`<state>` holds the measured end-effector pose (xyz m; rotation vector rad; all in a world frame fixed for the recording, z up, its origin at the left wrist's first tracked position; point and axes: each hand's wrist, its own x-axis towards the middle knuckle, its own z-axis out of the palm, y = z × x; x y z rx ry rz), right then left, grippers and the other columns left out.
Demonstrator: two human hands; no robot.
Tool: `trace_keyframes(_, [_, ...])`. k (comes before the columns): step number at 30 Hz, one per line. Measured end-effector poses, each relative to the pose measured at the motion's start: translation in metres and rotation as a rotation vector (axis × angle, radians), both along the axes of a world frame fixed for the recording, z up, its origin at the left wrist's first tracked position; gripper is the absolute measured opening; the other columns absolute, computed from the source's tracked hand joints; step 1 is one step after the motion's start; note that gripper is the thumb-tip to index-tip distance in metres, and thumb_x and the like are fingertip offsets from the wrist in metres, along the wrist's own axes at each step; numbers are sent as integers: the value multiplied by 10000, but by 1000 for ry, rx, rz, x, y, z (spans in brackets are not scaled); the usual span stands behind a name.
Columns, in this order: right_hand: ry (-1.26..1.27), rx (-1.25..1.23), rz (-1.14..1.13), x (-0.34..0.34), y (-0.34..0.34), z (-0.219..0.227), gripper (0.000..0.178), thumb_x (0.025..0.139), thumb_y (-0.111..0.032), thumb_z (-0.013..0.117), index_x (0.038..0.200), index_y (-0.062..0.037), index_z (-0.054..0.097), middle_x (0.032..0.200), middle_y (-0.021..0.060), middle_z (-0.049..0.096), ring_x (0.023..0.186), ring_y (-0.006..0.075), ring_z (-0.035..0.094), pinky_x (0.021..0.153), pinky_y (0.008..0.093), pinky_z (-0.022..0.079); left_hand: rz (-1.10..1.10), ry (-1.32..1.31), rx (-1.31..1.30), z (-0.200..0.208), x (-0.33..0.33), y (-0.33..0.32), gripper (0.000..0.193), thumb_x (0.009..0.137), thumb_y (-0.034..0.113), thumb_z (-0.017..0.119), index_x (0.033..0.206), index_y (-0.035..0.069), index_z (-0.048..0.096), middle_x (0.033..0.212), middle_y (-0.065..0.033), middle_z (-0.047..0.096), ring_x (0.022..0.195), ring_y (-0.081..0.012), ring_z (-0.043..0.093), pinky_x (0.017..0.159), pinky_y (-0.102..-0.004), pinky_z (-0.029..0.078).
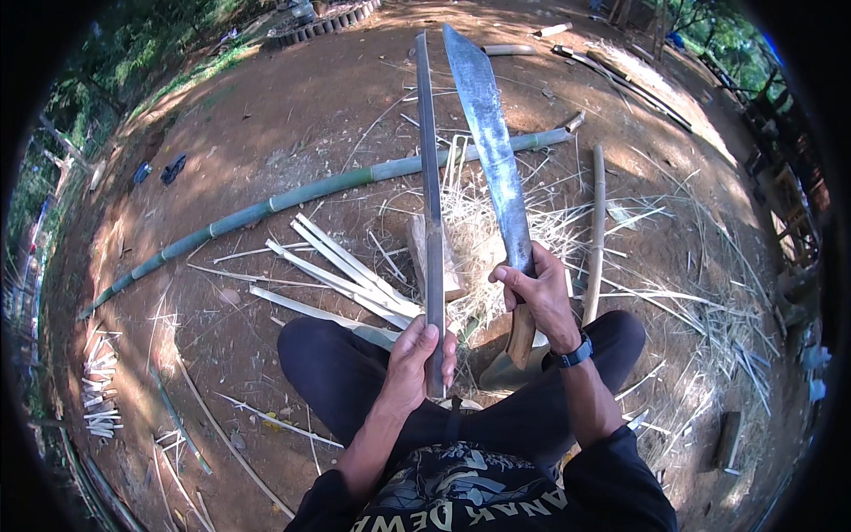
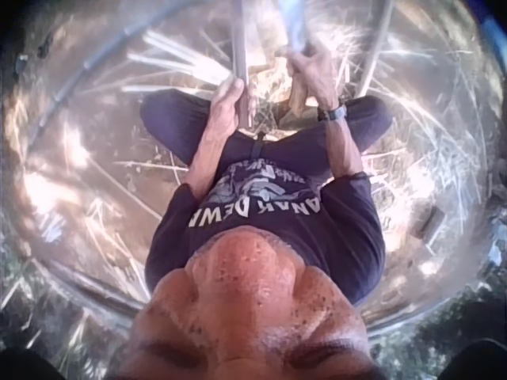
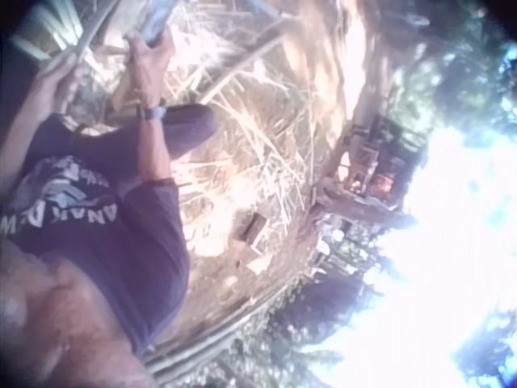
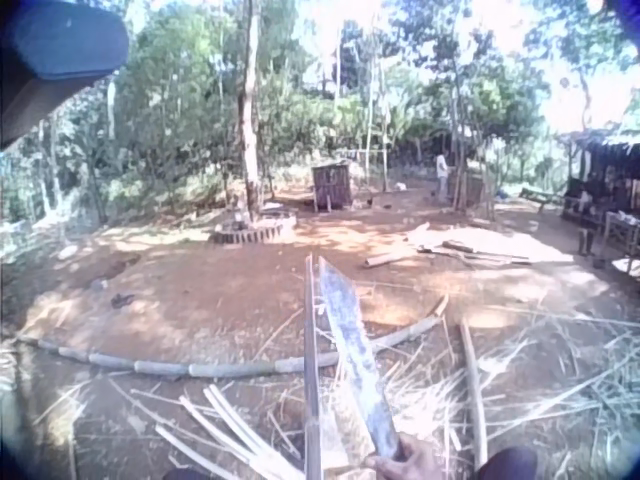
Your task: The person sits on the ground and uses a large knife to shave the surface of a long bamboo strip. They repeatedly draw the blade along the strip to smooth it, occasionally rotating the piece to work on different sides. The person places the finished strip aside and picks up another piece to continue the process.
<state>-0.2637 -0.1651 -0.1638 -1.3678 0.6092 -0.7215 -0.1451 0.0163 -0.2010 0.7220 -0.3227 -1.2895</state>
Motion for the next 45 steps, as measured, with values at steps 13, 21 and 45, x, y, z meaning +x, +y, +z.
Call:
trace_keyframes(13, [40,251,23,-23,67,-36,311,781,-66,781,957,24,542,747,72,641,493,73,532,426,210,429,269,-202,47,-9,5,-35,228,963,182,573,1120,22,534,984,-80,636,943,-132,600,840,-292,485])
trace_keyframes(21, [-48,350,-2,-18,59,-36,224,769,33,729,902,6,550,664,54,585,437,106,522,416,240,438,421,-402,146,0,-6,-28,215,946,163,607,1076,-8,601,1014,-87,660,907,-116,619,805,-262,501])
trace_keyframes(45, [46,45,-27,-13,-57,-20,214,922,-204,628,937,-4,555,687,53,607,489,78,524,440,216,428,-333,-1784,747,105,151,47,313,892,296,632,879,-10,568,783,-166,609,786,-321,621,687,-414,453])
